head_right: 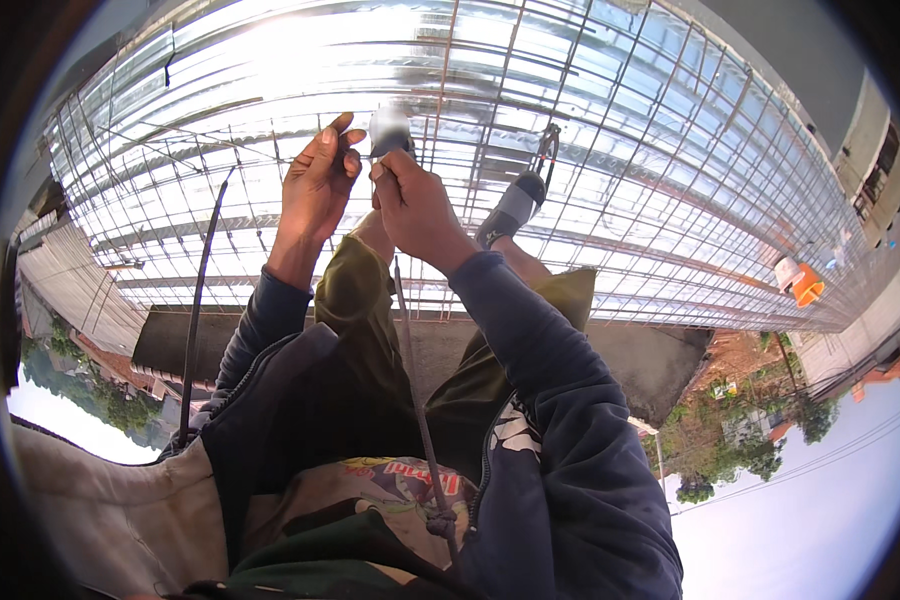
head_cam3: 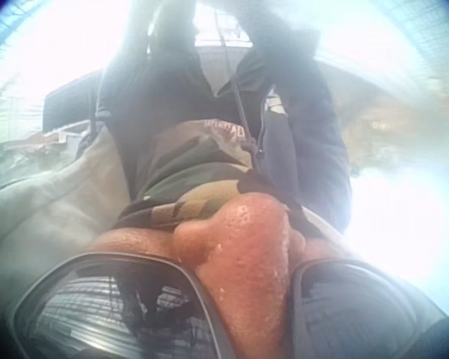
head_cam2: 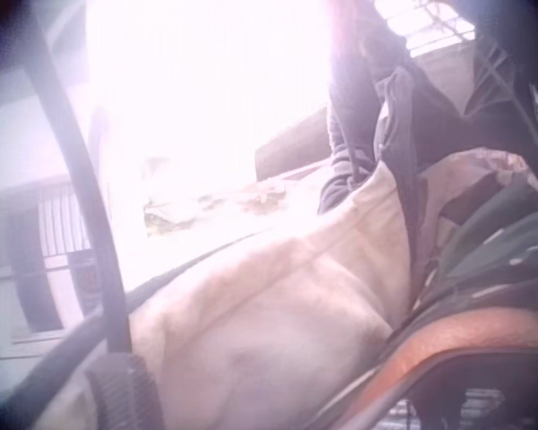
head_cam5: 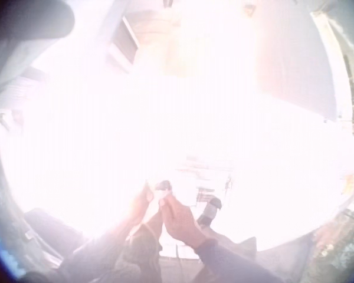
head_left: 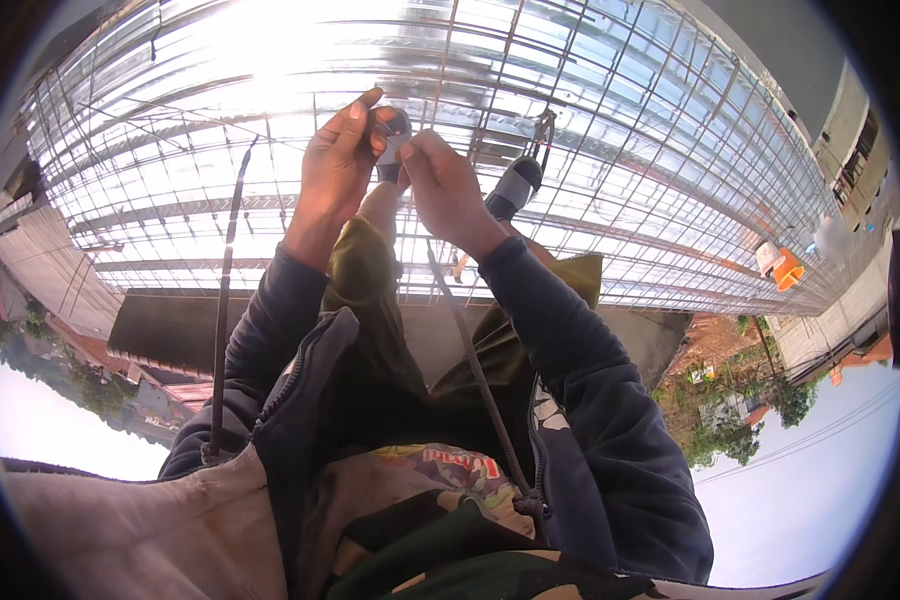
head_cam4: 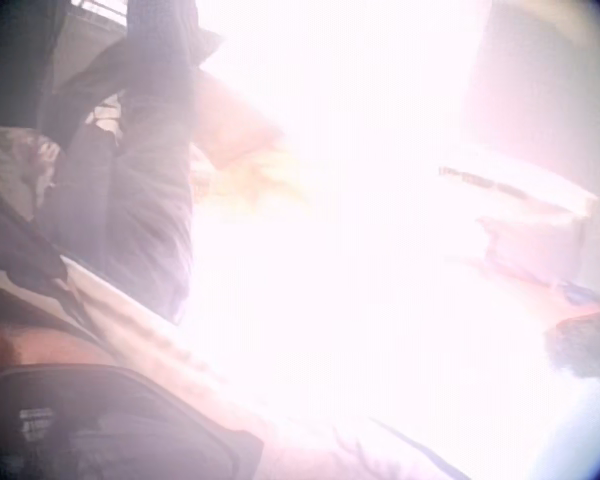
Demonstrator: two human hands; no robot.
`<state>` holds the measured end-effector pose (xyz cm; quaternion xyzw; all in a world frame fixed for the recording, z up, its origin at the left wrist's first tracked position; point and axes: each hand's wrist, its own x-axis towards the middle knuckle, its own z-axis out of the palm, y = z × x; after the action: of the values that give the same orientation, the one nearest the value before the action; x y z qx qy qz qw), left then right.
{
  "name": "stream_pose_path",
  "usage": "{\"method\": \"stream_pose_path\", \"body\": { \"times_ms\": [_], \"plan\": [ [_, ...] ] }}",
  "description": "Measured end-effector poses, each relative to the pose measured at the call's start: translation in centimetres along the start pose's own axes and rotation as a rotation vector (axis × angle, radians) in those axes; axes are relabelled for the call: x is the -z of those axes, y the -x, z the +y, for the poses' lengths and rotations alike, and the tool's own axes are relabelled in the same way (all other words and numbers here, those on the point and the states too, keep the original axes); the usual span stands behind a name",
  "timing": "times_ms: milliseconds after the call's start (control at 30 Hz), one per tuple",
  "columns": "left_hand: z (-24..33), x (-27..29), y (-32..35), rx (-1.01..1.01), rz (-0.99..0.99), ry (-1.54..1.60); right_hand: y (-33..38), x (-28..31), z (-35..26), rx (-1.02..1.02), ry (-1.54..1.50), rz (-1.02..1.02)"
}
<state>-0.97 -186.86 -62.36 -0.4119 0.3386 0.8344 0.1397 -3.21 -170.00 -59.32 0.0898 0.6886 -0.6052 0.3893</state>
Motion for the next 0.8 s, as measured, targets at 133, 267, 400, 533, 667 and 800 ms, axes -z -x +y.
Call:
{"method": "stream_pose_path", "body": {
  "times_ms": [133,267,400,533,667,800],
  "plan": [
    [-1.3,-0.9,0.6,0.082,0.052,0.032,0.1,1.4,1.4,-0.076,-0.033,-0.065],
    [-6.0,-3.2,-0.1,0.034,0.118,0.022,1.4,4.5,4.0,-0.203,-0.161,-0.055],
    [-10.3,-8.8,0.2,-0.002,0.211,0.098,2.9,8.9,5.0,-0.123,-0.206,-0.003],
    [-15.4,-14.1,0.6,-0.052,0.238,0.045,4.9,16.8,7.4,-0.089,0.027,-0.057],
    [-20.0,-20.6,2.1,-0.172,0.304,-0.128,8.2,24.6,8.8,-0.074,0.077,-0.054],
    [-23.2,-25.2,2.9,-0.258,0.363,-0.408,9.7,31.0,8.2,0.22,0.236,0.011]
  ]
}}
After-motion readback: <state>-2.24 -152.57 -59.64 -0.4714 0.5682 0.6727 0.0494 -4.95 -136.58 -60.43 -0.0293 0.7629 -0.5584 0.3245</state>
